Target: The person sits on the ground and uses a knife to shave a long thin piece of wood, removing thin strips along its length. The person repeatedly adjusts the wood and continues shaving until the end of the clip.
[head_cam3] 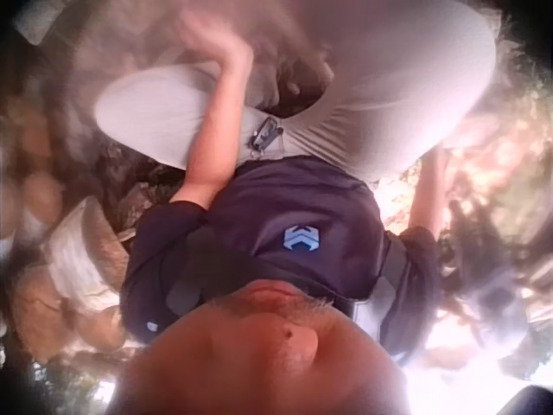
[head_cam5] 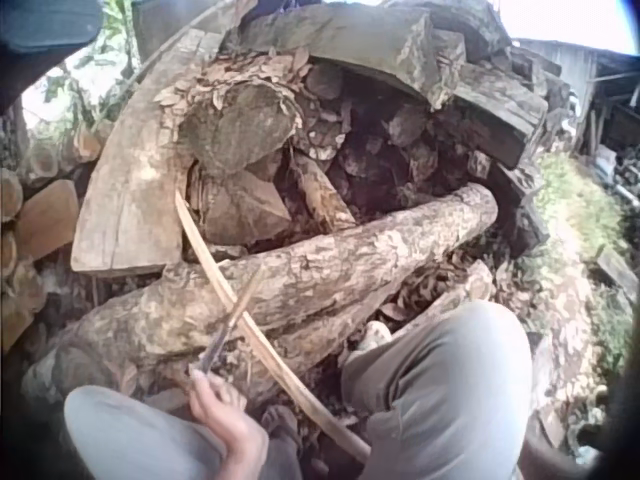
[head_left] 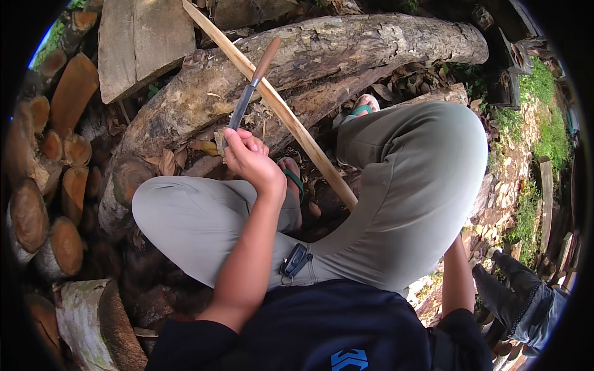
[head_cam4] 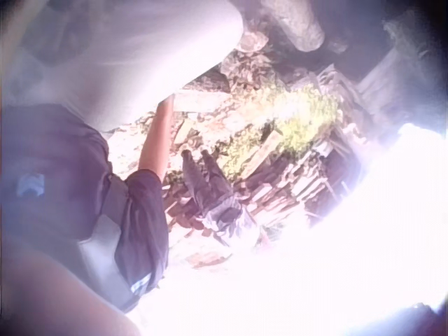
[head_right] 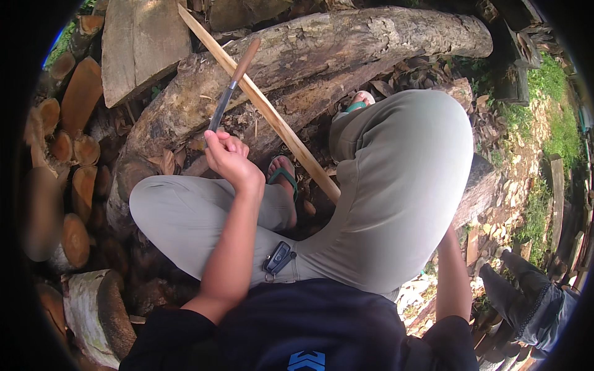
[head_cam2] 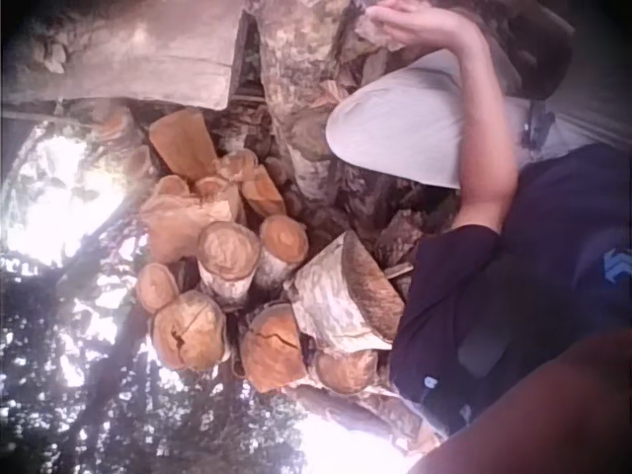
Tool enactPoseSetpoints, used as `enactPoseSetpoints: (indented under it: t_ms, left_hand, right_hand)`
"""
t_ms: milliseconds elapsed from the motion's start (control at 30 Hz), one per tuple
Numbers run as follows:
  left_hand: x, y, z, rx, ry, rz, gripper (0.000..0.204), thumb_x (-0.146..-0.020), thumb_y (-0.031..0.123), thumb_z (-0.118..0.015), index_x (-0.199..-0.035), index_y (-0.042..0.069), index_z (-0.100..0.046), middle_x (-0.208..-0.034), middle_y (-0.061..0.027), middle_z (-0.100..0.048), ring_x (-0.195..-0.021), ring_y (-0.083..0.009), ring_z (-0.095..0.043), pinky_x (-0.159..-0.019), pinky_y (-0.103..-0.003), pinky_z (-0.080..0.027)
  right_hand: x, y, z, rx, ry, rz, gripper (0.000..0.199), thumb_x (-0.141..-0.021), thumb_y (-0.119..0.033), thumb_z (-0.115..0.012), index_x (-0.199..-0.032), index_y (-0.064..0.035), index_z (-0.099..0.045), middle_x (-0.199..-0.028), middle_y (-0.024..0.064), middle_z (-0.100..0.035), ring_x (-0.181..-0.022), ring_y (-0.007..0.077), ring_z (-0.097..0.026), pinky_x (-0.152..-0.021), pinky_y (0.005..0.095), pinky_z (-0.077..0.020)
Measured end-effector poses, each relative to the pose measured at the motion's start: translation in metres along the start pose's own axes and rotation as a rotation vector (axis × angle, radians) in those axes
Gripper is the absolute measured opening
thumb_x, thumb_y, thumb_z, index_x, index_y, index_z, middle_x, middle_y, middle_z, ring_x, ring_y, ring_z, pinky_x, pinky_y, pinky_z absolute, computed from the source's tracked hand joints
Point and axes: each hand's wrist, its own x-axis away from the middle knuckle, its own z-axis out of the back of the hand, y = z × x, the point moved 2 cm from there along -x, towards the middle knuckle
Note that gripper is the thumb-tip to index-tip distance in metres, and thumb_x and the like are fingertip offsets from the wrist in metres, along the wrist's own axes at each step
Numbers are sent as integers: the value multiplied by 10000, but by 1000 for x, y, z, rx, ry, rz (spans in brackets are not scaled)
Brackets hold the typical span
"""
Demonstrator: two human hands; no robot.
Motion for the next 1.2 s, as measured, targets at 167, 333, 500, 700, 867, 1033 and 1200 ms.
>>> enactPoseSetpoints:
  t_ms: [167,333,500,700,867,1033,1200]
  left_hand:
    - [-5,-2,4,5,-37,-11,392,-1066,383,-477,-780,115,-466,-612,61,-344,-525,-51,-304,-484,-249,-218]
    - [-4,4,-3,44,-61,-24,387,-1066,367,-468,-772,114,-471,-610,59,-350,-519,-53,-308,-484,-250,-226]
    - [-6,7,-3,77,-61,-87,390,-1067,357,-467,-768,108,-480,-612,58,-361,-514,-49,-309,-473,-243,-227]
    - [-14,9,9,124,-33,-106,402,-1065,360,-485,-760,99,-489,-618,55,-365,-516,-51,-312,-471,-240,-230]
    - [-10,4,9,108,-56,-98,361,-1053,364,-502,-792,114,-489,-606,58,-365,-498,-52,-309,-459,-247,-210]
    - [-7,-2,14,24,-61,-74,405,-1075,336,-485,-755,88,-501,-626,47,-373,-544,-52,-327,-498,-250,-245]
    - [3,-30,4,-50,-14,-7,426,-1071,343,-502,-726,92,-504,-645,52,-395,-582,-60,-345,-535,-253,-274]
  right_hand:
    - [18,8,-30,76,-101,-34,287,-964,-132,-600,-1205,22,-617,-1007,85,-684,-857,149,-621,-780,297,-496]
    - [15,19,-40,143,-131,-48,300,-961,-131,-603,-1221,18,-615,-1027,98,-686,-874,164,-630,-786,307,-502]
    - [8,30,-47,204,-173,-66,313,-958,-131,-606,-1237,13,-614,-1047,111,-689,-891,179,-639,-793,317,-508]
    - [9,34,-57,252,-235,-85,330,-955,-130,-609,-1256,7,-612,-1071,126,-692,-912,197,-650,-800,329,-515]
    - [10,36,-62,278,-255,-85,345,-953,-130,-612,-1271,2,-611,-1091,139,-695,-929,212,-658,-806,338,-521]
    - [3,42,-65,319,-287,-74,360,-950,-130,-615,-1287,-2,-609,-1111,152,-697,-947,227,-667,-813,348,-527]
    - [4,59,-56,379,-350,-146,376,-947,-129,-618,-1303,-7,-608,-1131,164,-700,-964,242,-676,-819,358,-533]
